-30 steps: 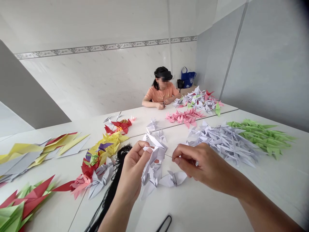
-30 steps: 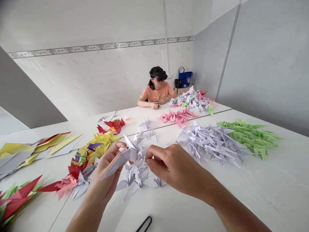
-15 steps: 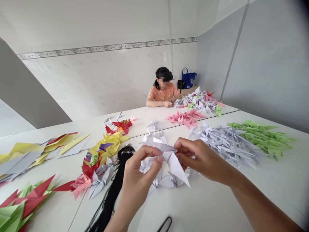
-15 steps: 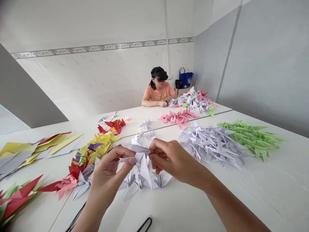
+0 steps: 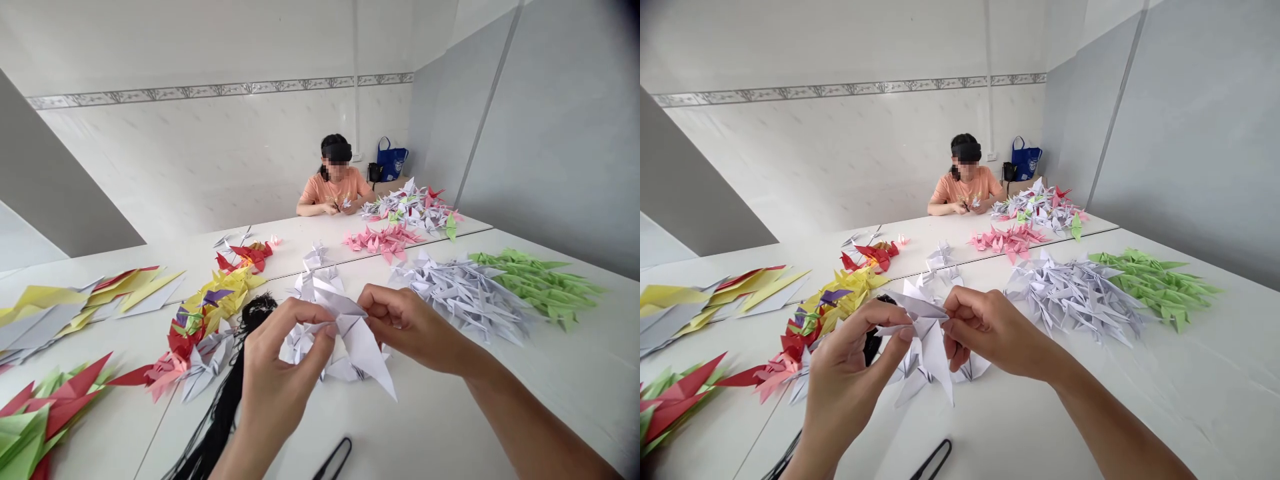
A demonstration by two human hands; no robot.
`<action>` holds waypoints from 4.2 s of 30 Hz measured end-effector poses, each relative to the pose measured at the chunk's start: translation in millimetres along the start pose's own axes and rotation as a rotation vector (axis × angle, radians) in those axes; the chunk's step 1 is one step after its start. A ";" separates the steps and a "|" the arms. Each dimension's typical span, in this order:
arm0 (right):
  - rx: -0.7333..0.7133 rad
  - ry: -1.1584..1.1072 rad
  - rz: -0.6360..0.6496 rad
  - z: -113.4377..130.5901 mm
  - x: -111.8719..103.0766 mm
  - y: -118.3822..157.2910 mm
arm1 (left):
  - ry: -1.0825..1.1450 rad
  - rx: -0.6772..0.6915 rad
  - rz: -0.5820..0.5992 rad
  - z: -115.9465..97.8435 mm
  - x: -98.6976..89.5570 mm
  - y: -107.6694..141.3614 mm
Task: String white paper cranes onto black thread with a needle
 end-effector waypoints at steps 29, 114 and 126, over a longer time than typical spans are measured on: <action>-0.126 -0.257 0.163 -15.9 10.6 -10.3 | -0.069 0.281 -0.008 -24.4 -8.7 10.6; -0.270 -0.109 0.040 -3.4 11.7 -1.3 | -0.159 0.285 -0.046 -28.2 -13.9 3.2; -0.271 -0.133 0.022 -5.0 9.1 -6.6 | -0.202 0.399 -0.138 -35.3 -17.3 7.8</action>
Point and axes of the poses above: each hand's wrist, its own y-axis away from the middle knuckle, its own x-axis out of the palm, z = x × y, the point moved 4 cm from there along -y, towards the middle knuckle, and after that the axes turned 12 degrees about -z, right-handed, at the moved point
